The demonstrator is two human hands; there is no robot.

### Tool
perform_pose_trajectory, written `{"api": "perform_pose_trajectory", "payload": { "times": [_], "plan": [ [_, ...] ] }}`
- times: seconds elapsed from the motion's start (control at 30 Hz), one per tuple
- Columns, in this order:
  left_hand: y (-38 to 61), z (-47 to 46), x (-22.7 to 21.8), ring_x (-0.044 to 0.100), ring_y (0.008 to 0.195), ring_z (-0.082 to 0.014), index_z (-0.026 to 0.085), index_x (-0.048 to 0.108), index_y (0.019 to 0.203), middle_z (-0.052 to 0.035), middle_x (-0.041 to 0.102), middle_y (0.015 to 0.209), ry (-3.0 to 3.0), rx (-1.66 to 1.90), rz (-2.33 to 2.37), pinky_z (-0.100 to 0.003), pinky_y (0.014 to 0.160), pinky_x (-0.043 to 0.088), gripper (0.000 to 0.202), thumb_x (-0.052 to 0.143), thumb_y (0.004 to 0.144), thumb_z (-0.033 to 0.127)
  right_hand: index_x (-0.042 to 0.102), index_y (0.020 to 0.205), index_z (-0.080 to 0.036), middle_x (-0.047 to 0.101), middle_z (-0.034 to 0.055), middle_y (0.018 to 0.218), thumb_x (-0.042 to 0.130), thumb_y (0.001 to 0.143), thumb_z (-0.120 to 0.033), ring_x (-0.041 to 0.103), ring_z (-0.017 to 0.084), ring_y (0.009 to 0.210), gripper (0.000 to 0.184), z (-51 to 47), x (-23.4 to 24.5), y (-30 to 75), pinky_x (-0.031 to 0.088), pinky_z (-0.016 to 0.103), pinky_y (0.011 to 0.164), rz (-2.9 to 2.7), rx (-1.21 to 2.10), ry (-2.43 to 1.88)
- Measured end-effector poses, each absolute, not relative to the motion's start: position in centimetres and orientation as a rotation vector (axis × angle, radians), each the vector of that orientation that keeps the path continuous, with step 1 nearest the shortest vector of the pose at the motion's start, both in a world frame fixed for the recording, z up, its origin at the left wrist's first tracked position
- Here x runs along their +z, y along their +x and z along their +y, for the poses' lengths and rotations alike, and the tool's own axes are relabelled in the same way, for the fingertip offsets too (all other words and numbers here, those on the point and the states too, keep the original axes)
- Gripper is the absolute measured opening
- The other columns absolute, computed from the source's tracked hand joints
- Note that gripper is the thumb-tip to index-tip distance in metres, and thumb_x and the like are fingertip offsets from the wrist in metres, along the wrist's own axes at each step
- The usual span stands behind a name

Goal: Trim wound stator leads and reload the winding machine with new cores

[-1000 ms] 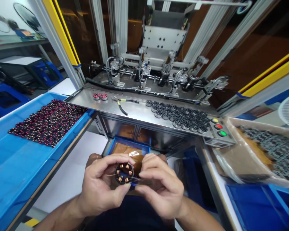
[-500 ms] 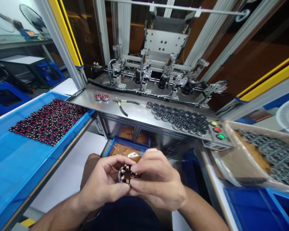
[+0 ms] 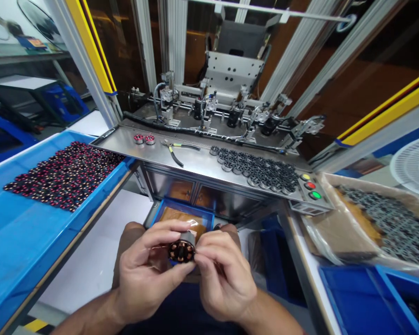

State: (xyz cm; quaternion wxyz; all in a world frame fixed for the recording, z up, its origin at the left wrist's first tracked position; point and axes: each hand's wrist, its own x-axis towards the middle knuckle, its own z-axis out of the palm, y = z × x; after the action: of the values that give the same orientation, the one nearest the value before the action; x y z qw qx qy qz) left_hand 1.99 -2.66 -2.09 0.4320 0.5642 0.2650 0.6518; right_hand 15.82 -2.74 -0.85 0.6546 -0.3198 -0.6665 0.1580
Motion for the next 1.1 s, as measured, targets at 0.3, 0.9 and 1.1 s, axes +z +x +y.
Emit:
{"api": "perform_pose_trajectory", "payload": {
  "times": [0.3, 0.9, 1.1],
  "plan": [
    [0.3, -2.0, -2.6, 0.065, 0.107, -0.0177, 0.028, 0.057, 0.128, -0.0049, 0.067, 0.118, 1.236, 1.167, 0.692, -0.021, 0.09, 0.053, 0.059, 0.081, 0.074, 0.038, 0.062, 0.091, -0.018, 0.064, 0.0047, 0.075, 0.055, 0.093, -0.013, 0.063, 0.016, 0.069, 0.01, -2.0, -1.7, 16.1, 0.054, 0.029, 0.06, -1.544, 0.422, -0.728],
    [-2.5, -3.5, -3.6, 0.072, 0.087, -0.0148, 0.03, 0.071, 0.119, -0.0014, 0.077, 0.1, 1.605, 1.352, 0.712, -0.018, 0.081, 0.055, 0.041, 0.076, 0.08, 0.018, 0.063, 0.083, -0.015, 0.063, 0.0048, 0.071, 0.059, 0.086, -0.003, 0.059, 0.014, 0.066, 0.012, -5.4, 1.6, 15.8, 0.048, 0.026, 0.061, -1.793, 0.198, -0.844],
    [-2.5, -4.3, -3.4, 0.074, 0.07, -0.0127, 0.036, 0.067, 0.125, 0.0008, 0.078, 0.088, 1.442, 1.313, 0.497, -0.018, 0.067, 0.059, 0.051, 0.07, 0.082, 0.008, 0.063, 0.082, -0.015, 0.062, 0.0041, 0.07, 0.057, 0.086, -0.002, 0.058, 0.013, 0.065, 0.015, -6.5, 2.1, 14.9, 0.048, 0.025, 0.061, -1.736, 0.243, -0.859]
  ]
}}
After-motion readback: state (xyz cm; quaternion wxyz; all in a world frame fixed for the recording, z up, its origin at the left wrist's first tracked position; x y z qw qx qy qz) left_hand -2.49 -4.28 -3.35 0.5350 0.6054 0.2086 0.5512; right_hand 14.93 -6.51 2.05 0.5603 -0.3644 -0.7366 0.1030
